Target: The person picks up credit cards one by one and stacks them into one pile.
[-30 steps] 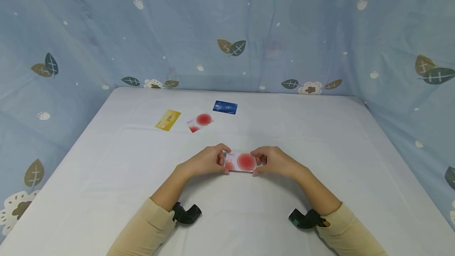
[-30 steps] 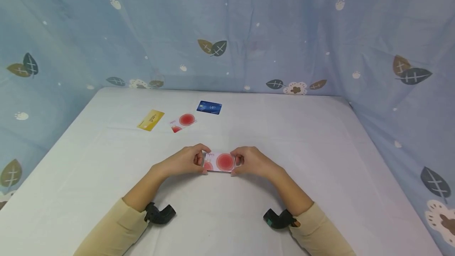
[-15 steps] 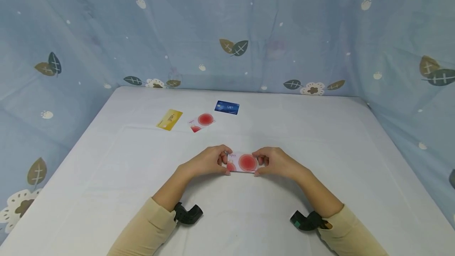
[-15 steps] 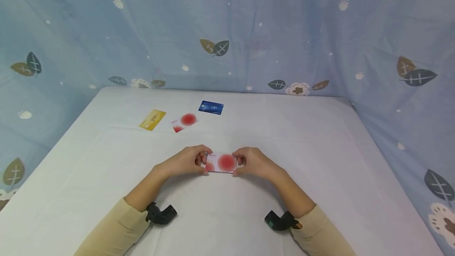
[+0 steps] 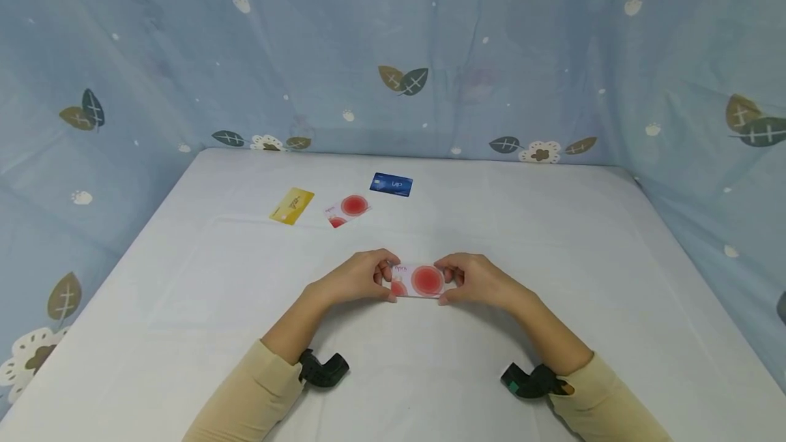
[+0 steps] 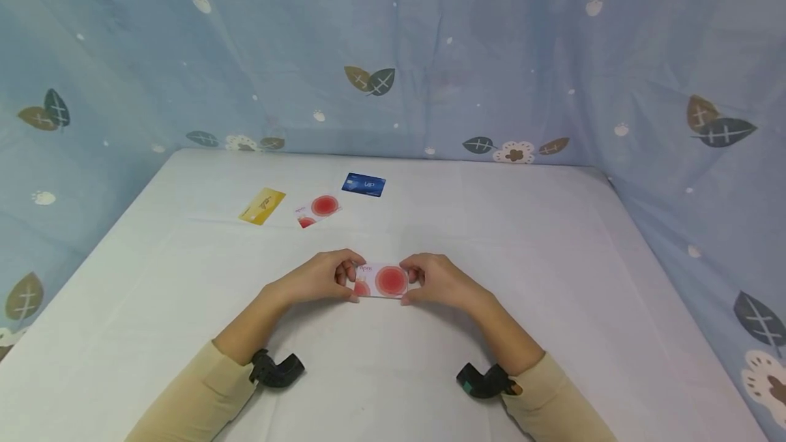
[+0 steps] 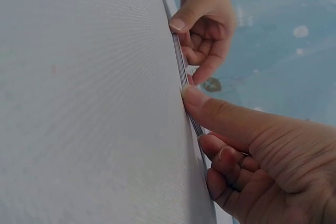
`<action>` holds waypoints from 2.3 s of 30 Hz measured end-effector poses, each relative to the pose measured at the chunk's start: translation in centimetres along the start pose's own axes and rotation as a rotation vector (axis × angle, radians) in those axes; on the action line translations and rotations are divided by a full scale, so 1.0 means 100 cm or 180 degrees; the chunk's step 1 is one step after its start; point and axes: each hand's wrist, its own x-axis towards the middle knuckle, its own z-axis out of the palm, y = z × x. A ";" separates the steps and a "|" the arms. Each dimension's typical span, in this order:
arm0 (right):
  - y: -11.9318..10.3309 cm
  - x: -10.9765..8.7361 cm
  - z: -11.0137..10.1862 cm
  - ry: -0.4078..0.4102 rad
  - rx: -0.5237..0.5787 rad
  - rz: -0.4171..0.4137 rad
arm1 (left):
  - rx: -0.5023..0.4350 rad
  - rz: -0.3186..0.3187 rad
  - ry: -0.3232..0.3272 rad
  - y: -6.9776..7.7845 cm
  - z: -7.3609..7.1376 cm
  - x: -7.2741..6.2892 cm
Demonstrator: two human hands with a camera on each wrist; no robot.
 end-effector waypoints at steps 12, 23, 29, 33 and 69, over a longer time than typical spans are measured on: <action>0.000 0.000 -0.001 -0.0005 0.0035 0.0022 | -0.0102 -0.0033 -0.0005 -0.003 0.000 0.000; 0.004 0.001 -0.004 0.0022 0.0004 0.0060 | -0.0261 -0.0019 -0.0024 -0.006 -0.006 0.002; 0.005 0.002 -0.002 0.0004 0.0117 0.0038 | -0.0338 -0.0035 0.0006 -0.015 -0.007 0.000; 0.007 0.003 -0.003 0.0046 0.0125 -0.0007 | -0.0396 0.0027 0.0084 -0.017 -0.009 0.000; -0.004 0.062 -0.048 0.0035 -0.0322 -0.0271 | -0.0474 -0.0072 0.1359 -0.015 -0.044 -0.004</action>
